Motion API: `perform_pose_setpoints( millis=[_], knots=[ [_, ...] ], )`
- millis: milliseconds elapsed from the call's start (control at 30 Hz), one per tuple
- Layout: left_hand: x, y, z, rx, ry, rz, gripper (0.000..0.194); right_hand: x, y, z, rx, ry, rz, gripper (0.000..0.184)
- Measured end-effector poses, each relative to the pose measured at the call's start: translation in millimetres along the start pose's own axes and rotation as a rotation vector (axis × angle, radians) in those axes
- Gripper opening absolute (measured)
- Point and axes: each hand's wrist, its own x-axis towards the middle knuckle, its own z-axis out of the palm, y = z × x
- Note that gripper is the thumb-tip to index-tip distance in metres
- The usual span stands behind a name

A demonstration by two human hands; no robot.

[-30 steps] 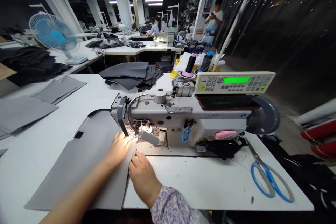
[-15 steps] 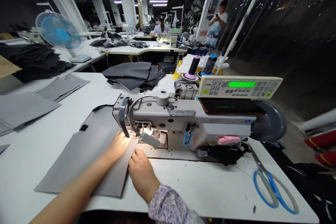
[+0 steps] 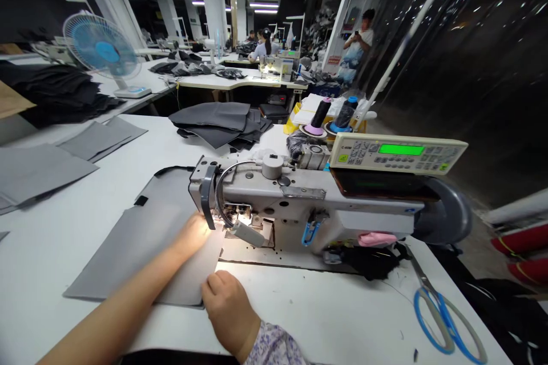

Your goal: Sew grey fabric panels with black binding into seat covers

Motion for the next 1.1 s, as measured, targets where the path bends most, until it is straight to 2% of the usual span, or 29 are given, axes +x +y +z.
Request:
perform_pose_setpoints(
  millis=[67, 200, 300, 367, 467, 533, 733, 1100],
  knots=[
    [-16, 2, 0.1, 0.049, 0.004, -0.033, 0.033, 0, 0, 0, 0.000, -0.009, -0.005, 0.022],
    [-72, -6, -10.1, 0.251, 0.001, -0.101, 0.039, 2, 4, -3, 0.030, -0.002, 0.007, 0.023],
    [-109, -31, -29.4, 0.394, 0.011, -0.226, 0.044, 5, 9, -5, 0.064, -0.002, 0.033, 0.022],
    [-121, -52, -43.9, 0.446, -0.002, -0.338, 0.048, 6, 11, -5, 0.074, 0.003, 0.045, 0.021],
    [-121, -78, -60.9, 0.458, -0.056, -0.415, 0.054, 9, 15, -3, 0.067, 0.019, 0.045, 0.019],
    [-115, -87, -66.5, 0.461, -0.083, -0.435, 0.055, 12, 17, -2, 0.060, 0.025, 0.044, 0.018],
    [-104, -89, -62.8, 0.507, -0.097, -0.533, 0.056, 21, 23, -7, 0.044, -0.002, 0.065, 0.021],
    [-76, -98, -62.3, 0.520, -0.119, -0.525, 0.057, 33, 41, -8, 0.031, 0.063, 0.027, 0.023]
  ],
)
